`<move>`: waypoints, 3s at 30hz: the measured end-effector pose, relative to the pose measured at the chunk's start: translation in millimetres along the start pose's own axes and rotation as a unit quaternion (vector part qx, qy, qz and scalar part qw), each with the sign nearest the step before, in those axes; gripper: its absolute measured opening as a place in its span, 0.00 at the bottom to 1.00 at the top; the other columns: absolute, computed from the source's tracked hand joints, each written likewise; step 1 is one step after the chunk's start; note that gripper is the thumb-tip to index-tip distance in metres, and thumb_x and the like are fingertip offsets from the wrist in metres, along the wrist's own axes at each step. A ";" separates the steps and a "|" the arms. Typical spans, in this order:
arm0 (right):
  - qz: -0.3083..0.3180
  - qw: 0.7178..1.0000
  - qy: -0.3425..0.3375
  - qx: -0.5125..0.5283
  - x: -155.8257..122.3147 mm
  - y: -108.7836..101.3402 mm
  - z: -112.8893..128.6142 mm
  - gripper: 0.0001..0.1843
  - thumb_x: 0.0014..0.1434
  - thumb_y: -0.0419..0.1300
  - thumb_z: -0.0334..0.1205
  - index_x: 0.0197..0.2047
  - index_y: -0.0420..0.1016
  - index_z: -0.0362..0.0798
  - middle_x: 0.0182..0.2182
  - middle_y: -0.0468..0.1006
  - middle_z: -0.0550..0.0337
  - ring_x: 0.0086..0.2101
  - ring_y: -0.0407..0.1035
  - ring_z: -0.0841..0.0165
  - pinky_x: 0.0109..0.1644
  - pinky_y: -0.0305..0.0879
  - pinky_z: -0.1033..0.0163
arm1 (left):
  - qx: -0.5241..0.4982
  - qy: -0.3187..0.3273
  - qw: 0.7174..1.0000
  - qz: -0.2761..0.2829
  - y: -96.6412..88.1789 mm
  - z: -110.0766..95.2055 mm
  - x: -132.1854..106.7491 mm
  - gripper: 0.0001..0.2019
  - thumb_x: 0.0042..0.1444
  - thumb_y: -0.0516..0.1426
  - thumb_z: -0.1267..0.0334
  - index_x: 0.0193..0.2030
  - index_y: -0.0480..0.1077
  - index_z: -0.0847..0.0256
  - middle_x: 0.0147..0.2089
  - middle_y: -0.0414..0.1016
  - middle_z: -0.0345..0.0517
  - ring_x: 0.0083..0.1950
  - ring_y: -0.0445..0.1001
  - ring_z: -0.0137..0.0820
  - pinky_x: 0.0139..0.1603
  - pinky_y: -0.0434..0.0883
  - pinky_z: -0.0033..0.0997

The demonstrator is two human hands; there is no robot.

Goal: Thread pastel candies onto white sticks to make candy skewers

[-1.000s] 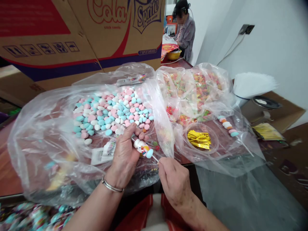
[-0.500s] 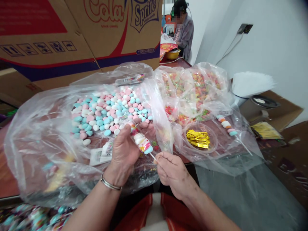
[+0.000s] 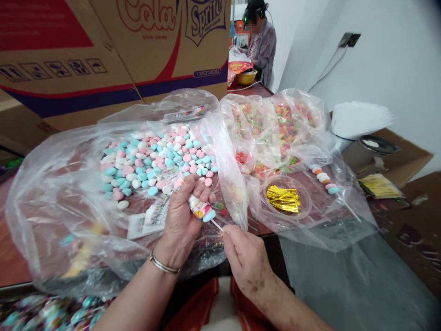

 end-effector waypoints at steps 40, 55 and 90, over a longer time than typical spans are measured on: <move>-0.052 0.980 0.102 0.164 24.6 -8.2 -13.4 0.14 0.65 0.50 0.35 0.52 0.67 0.44 0.33 0.79 0.59 0.33 0.75 0.70 0.39 0.70 0.68 | 0.419 -0.064 0.905 -0.038 -22.0 40.7 -51.8 0.20 0.57 0.59 0.47 0.24 0.70 0.62 0.24 0.66 0.39 0.28 0.62 0.28 0.28 0.62 0.26; 0.174 0.982 -0.031 0.061 47.3 -37.5 -20.6 0.13 0.69 0.49 0.38 0.36 0.71 0.47 0.26 0.74 0.64 0.27 0.67 0.72 0.31 0.58 0.67 | 0.632 -0.117 0.719 0.263 42.6 -84.6 -58.7 0.08 0.57 0.60 0.62 0.39 0.82 0.52 0.32 0.81 0.41 0.33 0.77 0.36 0.33 0.71 0.25; 0.229 0.962 -0.099 -0.114 63.8 -38.3 -16.4 0.14 0.58 0.56 0.32 0.21 0.69 0.47 0.20 0.73 0.63 0.24 0.61 0.70 0.31 0.52 0.61 | 0.677 0.120 0.669 0.284 -10.8 -12.7 -34.6 0.04 0.57 0.60 0.67 0.35 0.76 0.56 0.32 0.76 0.46 0.33 0.73 0.37 0.36 0.66 0.32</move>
Point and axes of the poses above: each hand's wrist, its own x-axis towards the middle knuckle, its own y-axis out of the palm, z = x × y, the point moved 2 cm from there along x, towards the middle knuckle
